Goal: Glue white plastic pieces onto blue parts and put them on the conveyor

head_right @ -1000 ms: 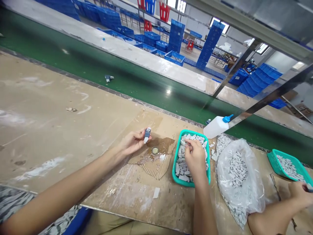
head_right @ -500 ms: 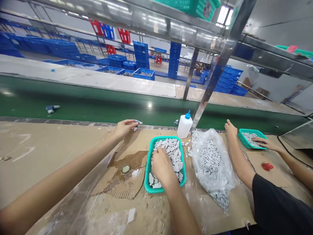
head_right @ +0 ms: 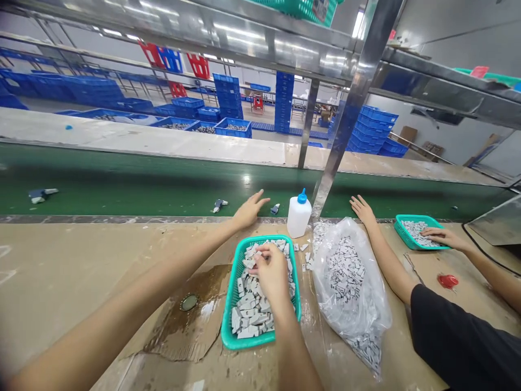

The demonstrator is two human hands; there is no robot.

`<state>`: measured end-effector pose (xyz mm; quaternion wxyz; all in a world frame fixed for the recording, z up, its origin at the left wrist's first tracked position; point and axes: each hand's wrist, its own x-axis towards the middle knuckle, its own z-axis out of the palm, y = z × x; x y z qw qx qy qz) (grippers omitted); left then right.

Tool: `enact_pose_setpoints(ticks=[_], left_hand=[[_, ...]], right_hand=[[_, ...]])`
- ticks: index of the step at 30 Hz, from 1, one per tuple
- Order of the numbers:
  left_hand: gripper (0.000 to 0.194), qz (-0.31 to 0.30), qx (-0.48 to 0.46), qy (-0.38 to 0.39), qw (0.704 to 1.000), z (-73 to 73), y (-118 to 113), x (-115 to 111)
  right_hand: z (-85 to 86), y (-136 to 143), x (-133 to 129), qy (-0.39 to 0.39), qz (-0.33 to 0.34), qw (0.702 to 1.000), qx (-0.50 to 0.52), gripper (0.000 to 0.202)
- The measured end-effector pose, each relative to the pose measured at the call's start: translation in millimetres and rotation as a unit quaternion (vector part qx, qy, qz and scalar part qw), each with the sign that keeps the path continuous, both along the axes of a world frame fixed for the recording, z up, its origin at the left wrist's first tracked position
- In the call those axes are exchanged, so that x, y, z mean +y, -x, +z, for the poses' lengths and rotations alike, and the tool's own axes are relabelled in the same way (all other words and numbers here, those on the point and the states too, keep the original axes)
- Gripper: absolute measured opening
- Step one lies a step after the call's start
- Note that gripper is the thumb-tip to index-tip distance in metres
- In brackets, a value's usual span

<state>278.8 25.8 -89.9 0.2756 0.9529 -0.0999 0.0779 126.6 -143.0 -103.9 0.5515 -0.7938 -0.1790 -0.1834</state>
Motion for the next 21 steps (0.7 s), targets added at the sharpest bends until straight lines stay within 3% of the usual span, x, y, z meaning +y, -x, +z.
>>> enact_pose_setpoints(ticks=[3,5,8,11,13,16,21], left_hand=[[0.07,-0.087,0.054,-0.02,0.995,-3.3,-16,-18],[0.063,-0.101,0.079,-0.014,0.992,-3.1,-27,-18],[0.045,-0.08,0.086,0.018,0.993,0.4,-36,-8],[0.021,-0.027,0.067,0.08,0.994,4.5,-30,7],[0.019,0.014,0.049,0.14,0.989,5.2,-18,17],[0.033,0.059,0.049,0.257,0.963,3.1,11,29],[0.062,0.057,0.099,0.44,0.891,-2.5,92,52]], right_hand=[[-7.3,-9,-5,-0.047,-0.005,0.999,-0.007,0.023],[-9.1,-12,-7,-0.067,-0.007,0.998,-0.008,0.024],[-8.7,-13,-7,-0.087,-0.004,0.996,-0.006,0.024],[-5.6,-11,-4,-0.098,0.014,0.995,0.007,0.019],[-2.3,-9,-3,-0.107,0.029,0.994,0.024,0.018],[3.3,-7,-4,-0.118,0.064,0.988,0.069,0.021],[14.6,0,-7,-0.145,0.137,0.962,0.186,0.027]])
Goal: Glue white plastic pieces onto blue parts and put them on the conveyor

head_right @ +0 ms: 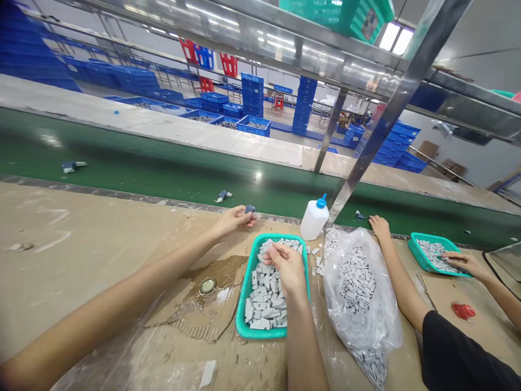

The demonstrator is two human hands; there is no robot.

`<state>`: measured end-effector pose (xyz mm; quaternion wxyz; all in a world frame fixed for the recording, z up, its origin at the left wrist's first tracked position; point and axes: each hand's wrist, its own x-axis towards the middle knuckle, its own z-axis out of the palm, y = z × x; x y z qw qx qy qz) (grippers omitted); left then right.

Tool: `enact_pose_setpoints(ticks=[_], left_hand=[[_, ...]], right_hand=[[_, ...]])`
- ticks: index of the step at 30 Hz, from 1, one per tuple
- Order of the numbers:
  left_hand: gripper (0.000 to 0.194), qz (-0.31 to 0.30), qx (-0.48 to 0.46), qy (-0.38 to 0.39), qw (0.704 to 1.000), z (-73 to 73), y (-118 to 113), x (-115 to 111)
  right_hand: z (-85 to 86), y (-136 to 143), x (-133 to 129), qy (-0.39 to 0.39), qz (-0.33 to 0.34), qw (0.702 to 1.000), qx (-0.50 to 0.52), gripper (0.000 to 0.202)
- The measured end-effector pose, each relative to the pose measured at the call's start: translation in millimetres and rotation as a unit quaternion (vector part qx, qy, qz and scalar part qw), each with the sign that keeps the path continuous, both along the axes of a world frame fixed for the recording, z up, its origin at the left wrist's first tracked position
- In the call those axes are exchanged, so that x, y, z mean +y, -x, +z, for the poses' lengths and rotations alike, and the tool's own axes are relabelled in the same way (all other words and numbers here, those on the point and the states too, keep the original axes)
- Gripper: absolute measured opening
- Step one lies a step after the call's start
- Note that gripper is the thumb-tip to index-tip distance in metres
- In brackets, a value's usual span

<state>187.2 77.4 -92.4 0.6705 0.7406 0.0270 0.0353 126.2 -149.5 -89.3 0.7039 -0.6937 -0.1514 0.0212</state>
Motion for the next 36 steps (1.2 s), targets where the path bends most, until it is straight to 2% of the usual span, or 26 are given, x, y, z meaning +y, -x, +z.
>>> enact_pose_setpoints(ticks=[2,4,6,10,13,16,24,29,36], left_hand=[[0.068,0.008,0.016,0.068,0.998,-1.9,39,9],[0.063,0.023,0.045,0.149,0.988,-3.3,74,17],[0.055,0.044,0.078,0.211,0.974,-3.7,102,23],[0.047,0.083,0.073,0.175,0.978,-1.0,130,34],[0.05,0.083,0.049,0.177,0.979,0.3,134,40],[0.05,0.081,0.032,0.219,0.972,-1.9,135,43],[0.028,0.08,-0.012,0.329,0.941,-4.5,134,54],[0.02,0.067,-0.009,0.33,0.941,-1.8,135,55],[0.021,0.054,-0.005,0.323,0.945,-6.8,137,53]], right_hand=[[6.4,5,1,-0.007,0.032,0.999,0.041,0.037],[14.0,13,6,-0.006,0.059,0.995,0.079,0.049],[21.9,23,15,0.012,0.067,0.993,0.094,0.052],[30.4,51,43,0.137,0.073,0.988,-0.014,0.026],[25.5,66,61,0.245,0.081,0.961,-0.096,0.027],[15.3,73,70,0.3,0.092,0.935,-0.168,0.026],[1.7,75,75,0.361,0.13,0.871,-0.306,0.023],[0.1,76,78,0.393,0.137,0.838,-0.352,0.024],[0.6,76,79,0.449,0.144,0.789,-0.393,0.032]])
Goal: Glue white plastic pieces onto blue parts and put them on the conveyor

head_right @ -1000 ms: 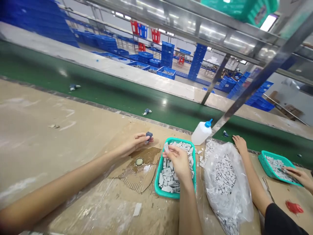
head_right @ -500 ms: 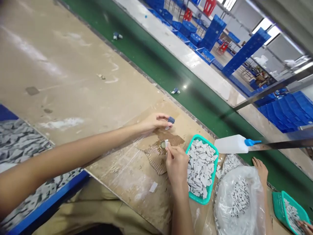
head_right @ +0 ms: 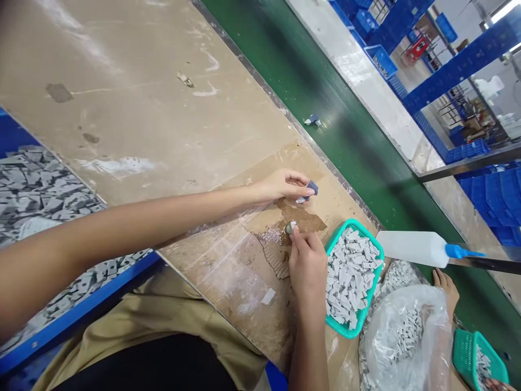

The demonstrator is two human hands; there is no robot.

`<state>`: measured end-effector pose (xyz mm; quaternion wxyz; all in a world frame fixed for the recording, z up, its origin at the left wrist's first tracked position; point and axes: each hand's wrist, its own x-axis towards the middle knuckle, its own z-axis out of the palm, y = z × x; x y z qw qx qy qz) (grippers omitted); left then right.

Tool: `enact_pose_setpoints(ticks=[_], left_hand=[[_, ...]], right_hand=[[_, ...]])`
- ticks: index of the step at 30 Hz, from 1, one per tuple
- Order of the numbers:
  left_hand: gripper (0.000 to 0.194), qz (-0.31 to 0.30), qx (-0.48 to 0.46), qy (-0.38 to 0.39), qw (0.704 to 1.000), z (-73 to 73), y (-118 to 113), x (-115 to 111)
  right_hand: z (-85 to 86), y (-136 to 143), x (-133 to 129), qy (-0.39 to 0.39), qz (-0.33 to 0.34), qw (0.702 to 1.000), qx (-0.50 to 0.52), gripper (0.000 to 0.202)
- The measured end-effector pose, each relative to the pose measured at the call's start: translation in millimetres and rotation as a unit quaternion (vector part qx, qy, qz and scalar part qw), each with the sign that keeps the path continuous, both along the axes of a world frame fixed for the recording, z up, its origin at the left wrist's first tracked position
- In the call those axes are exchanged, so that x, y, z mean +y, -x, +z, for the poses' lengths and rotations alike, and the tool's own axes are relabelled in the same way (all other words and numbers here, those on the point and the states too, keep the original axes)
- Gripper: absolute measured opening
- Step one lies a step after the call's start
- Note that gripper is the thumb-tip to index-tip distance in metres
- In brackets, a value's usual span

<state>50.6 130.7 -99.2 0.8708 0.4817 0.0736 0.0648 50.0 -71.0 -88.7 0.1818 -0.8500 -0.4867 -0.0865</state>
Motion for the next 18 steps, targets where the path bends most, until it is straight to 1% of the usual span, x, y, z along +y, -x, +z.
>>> enact_pose_setpoints(ticks=[4,6,8,10,12,15,18], left_hand=[[0.02,0.004,0.023,-0.021,1.0,0.6,0,-1],[0.018,0.008,0.034,-0.024,0.999,2.0,0,-2],[0.018,0.019,0.038,-0.025,0.999,2.3,0,-1],[0.017,0.031,0.042,-0.025,0.998,1.4,0,-1],[0.016,0.034,0.049,-0.017,0.998,0.1,-1,0],[0.015,0.003,0.047,-0.02,0.999,-0.1,0,-2],[0.013,-0.047,0.026,-0.054,0.997,1.3,2,-8]], right_hand=[[-1.5,0,0,0.033,-0.001,0.999,-0.007,0.033],[-2.3,0,0,0.035,-0.003,0.999,-0.008,0.033],[-1.5,0,0,0.021,-0.007,1.0,-0.003,0.033],[1.8,1,0,-0.022,-0.021,0.999,0.023,0.03],[7.0,2,-2,-0.089,-0.05,0.992,0.075,0.026],[14.9,1,-6,-0.204,-0.107,0.96,0.161,0.023],[19.7,0,-10,-0.293,-0.14,0.927,0.186,0.025]])
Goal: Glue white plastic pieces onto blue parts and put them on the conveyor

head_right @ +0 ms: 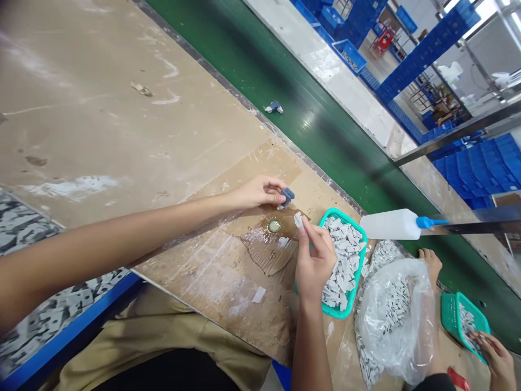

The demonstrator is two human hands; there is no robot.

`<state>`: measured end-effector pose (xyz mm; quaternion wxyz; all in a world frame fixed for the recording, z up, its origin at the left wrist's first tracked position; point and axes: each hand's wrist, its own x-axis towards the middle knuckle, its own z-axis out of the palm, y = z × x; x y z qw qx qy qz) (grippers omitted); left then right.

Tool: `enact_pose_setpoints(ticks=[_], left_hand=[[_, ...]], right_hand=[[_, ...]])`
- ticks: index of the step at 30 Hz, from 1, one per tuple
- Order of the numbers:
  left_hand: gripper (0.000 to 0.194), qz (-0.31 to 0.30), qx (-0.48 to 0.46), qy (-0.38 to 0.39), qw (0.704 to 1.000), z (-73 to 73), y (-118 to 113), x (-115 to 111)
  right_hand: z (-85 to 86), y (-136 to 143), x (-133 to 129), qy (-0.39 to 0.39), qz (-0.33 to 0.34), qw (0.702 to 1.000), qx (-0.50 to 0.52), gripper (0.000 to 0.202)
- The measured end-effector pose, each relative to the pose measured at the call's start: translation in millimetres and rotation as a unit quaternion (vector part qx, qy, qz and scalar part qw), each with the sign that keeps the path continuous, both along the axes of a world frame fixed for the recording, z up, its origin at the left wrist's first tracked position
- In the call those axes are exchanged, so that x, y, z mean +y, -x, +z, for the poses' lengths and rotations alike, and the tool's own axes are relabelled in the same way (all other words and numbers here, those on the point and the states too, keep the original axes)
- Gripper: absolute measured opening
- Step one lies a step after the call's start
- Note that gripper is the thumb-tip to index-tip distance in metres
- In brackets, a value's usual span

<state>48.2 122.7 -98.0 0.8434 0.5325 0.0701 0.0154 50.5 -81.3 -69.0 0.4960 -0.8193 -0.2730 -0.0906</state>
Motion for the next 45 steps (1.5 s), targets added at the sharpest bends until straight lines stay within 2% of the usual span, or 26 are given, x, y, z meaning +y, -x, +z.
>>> enact_pose_setpoints(ticks=[3,7,12,20,25,32,37,40,42,45], left_hand=[[0.016,-0.039,-0.035,-0.033,0.998,-1.1,3,-9],[0.021,-0.073,-0.077,-0.073,0.992,-3.9,9,-17],[0.023,-0.088,-0.067,-0.077,0.991,1.1,15,-21],[0.026,-0.07,-0.027,-0.057,0.996,7.7,22,-26],[0.021,-0.031,-0.015,-0.103,0.994,11.0,24,-28],[0.018,-0.031,0.011,-0.139,0.99,9.9,22,-30],[0.016,-0.035,0.042,-0.126,0.991,3.8,17,-33],[0.023,-0.03,0.037,-0.122,0.991,5.5,17,-33],[0.036,-0.018,0.023,-0.086,0.996,8.5,18,-32],[0.054,0.004,-0.002,0.028,1.0,12.6,18,-29]], right_hand=[[2.6,-2,-2,-0.032,-0.017,0.999,-0.019,0.024],[3.9,-3,-4,-0.042,0.004,0.999,-0.023,0.022],[2.4,-3,-5,-0.022,0.021,0.999,-0.024,0.022],[-0.8,-3,-4,0.022,0.038,0.997,-0.062,0.028],[-1.5,-3,-3,0.048,0.064,0.996,-0.043,0.034],[-5.9,-6,-6,0.072,0.084,0.994,-0.024,0.038],[-11.7,-8,-6,0.116,0.075,0.989,-0.046,0.046],[-8.1,-6,-3,0.1,0.073,0.991,-0.047,0.044],[-0.6,-3,-2,0.073,0.054,0.994,-0.058,0.041],[14.9,-2,-7,0.032,-0.008,0.995,-0.09,0.039]])
